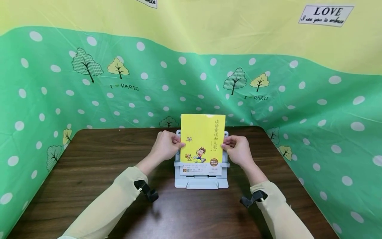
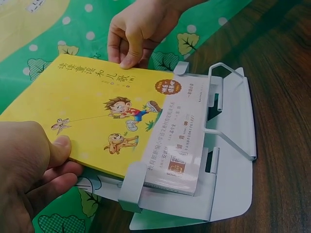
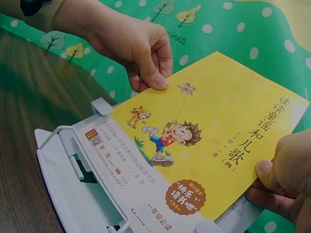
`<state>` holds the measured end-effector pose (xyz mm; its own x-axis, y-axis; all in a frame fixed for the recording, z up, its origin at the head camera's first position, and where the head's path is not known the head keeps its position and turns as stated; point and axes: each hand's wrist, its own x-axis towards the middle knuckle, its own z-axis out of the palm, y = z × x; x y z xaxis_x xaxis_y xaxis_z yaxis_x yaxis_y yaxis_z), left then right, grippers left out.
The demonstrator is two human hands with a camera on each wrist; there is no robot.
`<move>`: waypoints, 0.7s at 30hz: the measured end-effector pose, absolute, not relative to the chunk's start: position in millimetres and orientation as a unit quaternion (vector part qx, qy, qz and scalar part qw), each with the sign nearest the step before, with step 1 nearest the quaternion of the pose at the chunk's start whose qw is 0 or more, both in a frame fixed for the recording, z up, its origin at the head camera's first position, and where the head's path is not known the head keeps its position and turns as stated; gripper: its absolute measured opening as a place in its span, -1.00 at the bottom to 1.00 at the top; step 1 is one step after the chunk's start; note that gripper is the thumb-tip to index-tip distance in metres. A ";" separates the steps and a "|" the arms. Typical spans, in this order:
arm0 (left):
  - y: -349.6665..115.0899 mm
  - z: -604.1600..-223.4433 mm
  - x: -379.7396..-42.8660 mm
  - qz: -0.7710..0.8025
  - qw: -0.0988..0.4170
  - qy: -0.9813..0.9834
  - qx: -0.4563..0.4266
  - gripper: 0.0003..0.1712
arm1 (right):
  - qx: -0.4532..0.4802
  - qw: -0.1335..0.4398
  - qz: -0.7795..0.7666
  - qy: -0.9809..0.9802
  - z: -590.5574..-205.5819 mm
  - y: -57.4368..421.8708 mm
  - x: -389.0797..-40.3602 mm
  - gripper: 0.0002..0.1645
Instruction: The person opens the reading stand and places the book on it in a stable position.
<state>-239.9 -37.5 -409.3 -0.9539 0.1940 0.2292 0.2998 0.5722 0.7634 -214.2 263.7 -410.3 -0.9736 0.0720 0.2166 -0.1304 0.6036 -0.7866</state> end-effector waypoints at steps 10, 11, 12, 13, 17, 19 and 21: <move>-38.7 -414.8 -239.4 -0.441 0.053 -0.885 -0.141 -0.85 | 0.018 0.113 0.416 -0.902 -413.4 262.6 -211.4 -0.88; -38.8 -415.3 -239.5 -0.442 0.053 -0.884 -0.142 -0.85 | 0.018 0.113 0.414 -0.903 -413.5 262.3 -211.1 -0.87; -38.8 -415.9 -239.8 -0.441 0.054 -0.884 -0.143 -0.85 | 0.018 0.114 0.412 -0.904 -413.5 262.1 -210.9 -0.88; -38.9 -416.4 -239.9 -0.441 0.055 -0.884 -0.144 -0.86 | 0.019 0.115 0.411 -0.904 -413.3 261.9 -210.4 -0.88; -39.4 -418.3 -240.1 -0.440 0.053 -0.884 -0.149 -0.86 | 0.027 0.119 0.403 -0.907 -413.2 260.7 -208.3 -0.88; -39.7 -419.0 -240.0 -0.439 0.053 -0.884 -0.151 -0.86 | 0.033 0.122 0.396 -0.909 -413.7 260.3 -207.4 -0.88; -40.0 -419.8 -239.8 -0.439 0.053 -0.884 -0.152 -0.85 | 0.039 0.126 0.388 -0.912 -414.5 260.2 -207.0 -0.88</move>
<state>-239.8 -40.0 -419.8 -0.9481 0.2231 0.2265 0.3153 0.5688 0.7596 -207.0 260.2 -414.5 -0.9652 0.0265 0.2600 -0.1690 0.6959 -0.6980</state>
